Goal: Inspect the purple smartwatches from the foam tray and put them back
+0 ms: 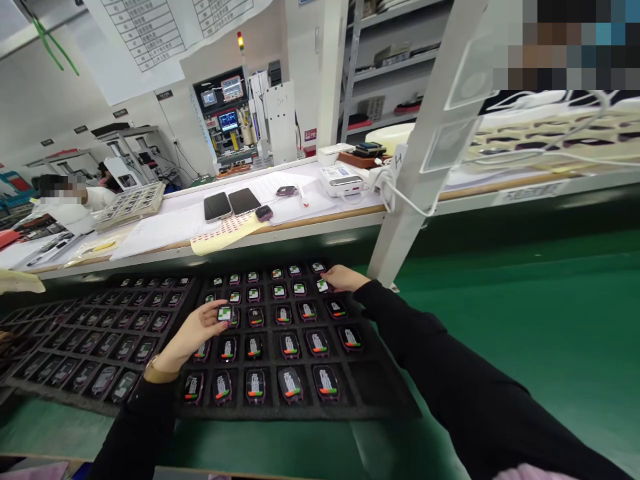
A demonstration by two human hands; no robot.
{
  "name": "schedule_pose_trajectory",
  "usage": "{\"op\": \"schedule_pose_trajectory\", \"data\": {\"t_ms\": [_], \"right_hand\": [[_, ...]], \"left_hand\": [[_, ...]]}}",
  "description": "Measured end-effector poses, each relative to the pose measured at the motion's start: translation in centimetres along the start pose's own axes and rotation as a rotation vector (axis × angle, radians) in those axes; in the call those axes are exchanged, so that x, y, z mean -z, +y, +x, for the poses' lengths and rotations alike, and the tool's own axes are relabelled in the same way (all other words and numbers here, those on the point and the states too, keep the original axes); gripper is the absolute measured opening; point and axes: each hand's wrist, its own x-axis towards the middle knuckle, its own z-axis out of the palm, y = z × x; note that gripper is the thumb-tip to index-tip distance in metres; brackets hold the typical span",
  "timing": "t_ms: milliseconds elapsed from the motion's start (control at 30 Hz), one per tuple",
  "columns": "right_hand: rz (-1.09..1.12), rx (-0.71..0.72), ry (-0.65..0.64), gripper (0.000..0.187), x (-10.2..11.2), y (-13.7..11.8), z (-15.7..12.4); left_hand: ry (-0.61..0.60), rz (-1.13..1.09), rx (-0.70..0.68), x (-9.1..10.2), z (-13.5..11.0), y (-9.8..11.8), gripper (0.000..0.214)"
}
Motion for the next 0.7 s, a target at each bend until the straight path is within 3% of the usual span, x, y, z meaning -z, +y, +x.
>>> {"op": "schedule_pose_trajectory", "data": {"t_ms": [133,300,500,633,700], "right_hand": [[0.083,0.019,-0.012,0.021,0.0,0.2,-0.3],[0.224,0.044,0.030,0.023,-0.2,0.1,-1.1],[0.539,0.147,0.068,0.018,-0.5,-1.8,-4.2],[0.736,0.330,-0.047,0.006,-0.6,-4.5,-8.8],[0.797,0.441,-0.132,0.015,-0.7,-5.9,-11.2]], "left_hand": [[-0.091,-0.110,-0.002,-3.1,-0.7,1.3,0.074],[-0.135,-0.178,0.005,-4.9,-1.2,2.1,0.070],[-0.138,-0.216,-0.013,-4.8,-2.2,2.9,0.065],[-0.145,-0.244,-0.134,-3.8,-2.8,5.3,0.056],[-0.108,-0.260,-0.256,-3.4,-3.0,7.1,0.054]]}}
